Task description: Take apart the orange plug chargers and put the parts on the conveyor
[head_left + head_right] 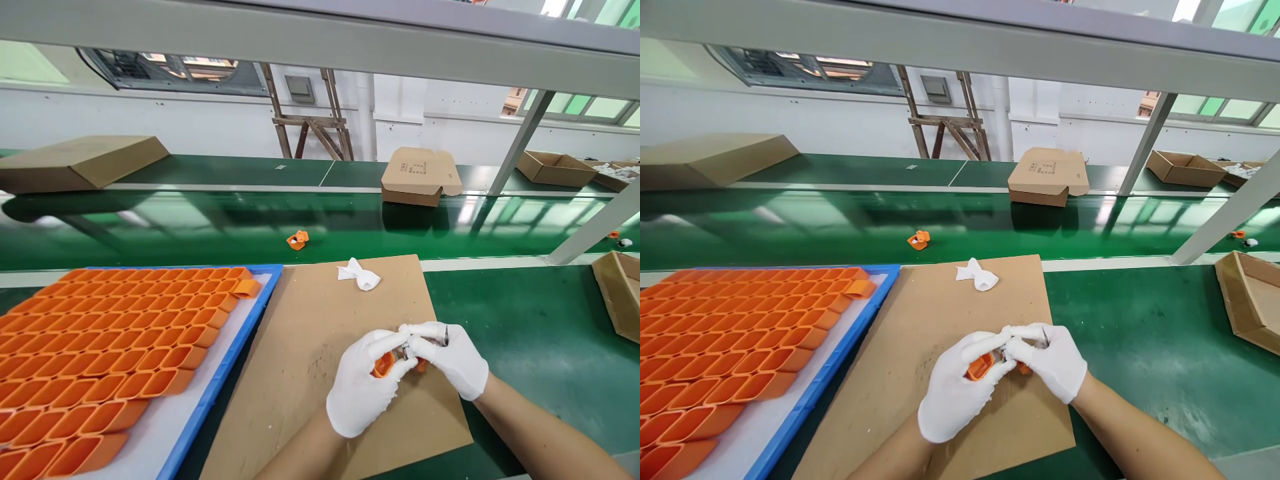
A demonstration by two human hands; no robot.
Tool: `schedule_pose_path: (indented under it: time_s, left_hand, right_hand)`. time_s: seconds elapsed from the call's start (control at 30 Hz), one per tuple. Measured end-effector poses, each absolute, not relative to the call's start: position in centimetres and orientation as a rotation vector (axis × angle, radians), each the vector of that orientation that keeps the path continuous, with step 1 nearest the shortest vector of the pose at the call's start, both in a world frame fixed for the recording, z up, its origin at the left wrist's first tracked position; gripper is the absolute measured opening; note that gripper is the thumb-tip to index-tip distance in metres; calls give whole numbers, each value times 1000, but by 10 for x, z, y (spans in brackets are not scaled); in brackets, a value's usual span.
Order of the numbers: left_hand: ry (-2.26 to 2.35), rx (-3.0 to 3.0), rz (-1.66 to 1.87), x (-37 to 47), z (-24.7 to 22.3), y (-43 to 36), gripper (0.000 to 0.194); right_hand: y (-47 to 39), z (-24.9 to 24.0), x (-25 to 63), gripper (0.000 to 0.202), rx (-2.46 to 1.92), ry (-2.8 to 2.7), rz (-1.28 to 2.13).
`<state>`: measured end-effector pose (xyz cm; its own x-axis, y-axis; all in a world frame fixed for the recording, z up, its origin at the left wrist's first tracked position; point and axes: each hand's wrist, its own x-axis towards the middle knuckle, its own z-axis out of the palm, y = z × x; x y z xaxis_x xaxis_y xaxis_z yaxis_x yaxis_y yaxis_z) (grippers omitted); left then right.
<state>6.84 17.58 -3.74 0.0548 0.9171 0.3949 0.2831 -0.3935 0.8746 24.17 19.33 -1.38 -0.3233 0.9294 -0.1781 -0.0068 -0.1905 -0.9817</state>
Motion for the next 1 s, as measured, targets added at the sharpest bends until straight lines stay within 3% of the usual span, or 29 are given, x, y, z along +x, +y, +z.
schedule_pose_path:
  time_s: [0.17, 0.3, 0.5, 0.63, 0.7, 0.83, 1.0]
  left_hand:
    - [1286, 1587, 1280, 72, -39, 176, 30]
    - [1273, 1428, 1274, 69, -35, 180, 28]
    - [1135, 1385, 1242, 64, -28, 183, 23]
    - [1079, 1202, 1071, 64, -26, 181, 59]
    - [1095, 1133, 1025, 64, -27, 180, 68]
    - [1103, 1207, 1117, 60, -31, 183, 51]
    - [941, 1076, 1071, 54, -25, 190, 52]
  right_hand:
    - [191, -13, 237, 40, -1173, -1257, 1604]
    - [193, -13, 240, 65, -1096, -1323, 1621]
    - [190, -13, 240, 40, -1308, -1381, 1410]
    - [189, -18, 244, 36, -1263, -1300, 1349]
    - [190, -18, 246, 41, -1231, -1250, 1334]
    - [192, -13, 250, 46, -1266, -1241, 1310]
    - [192, -13, 251, 37, -1258, -1261, 1297]
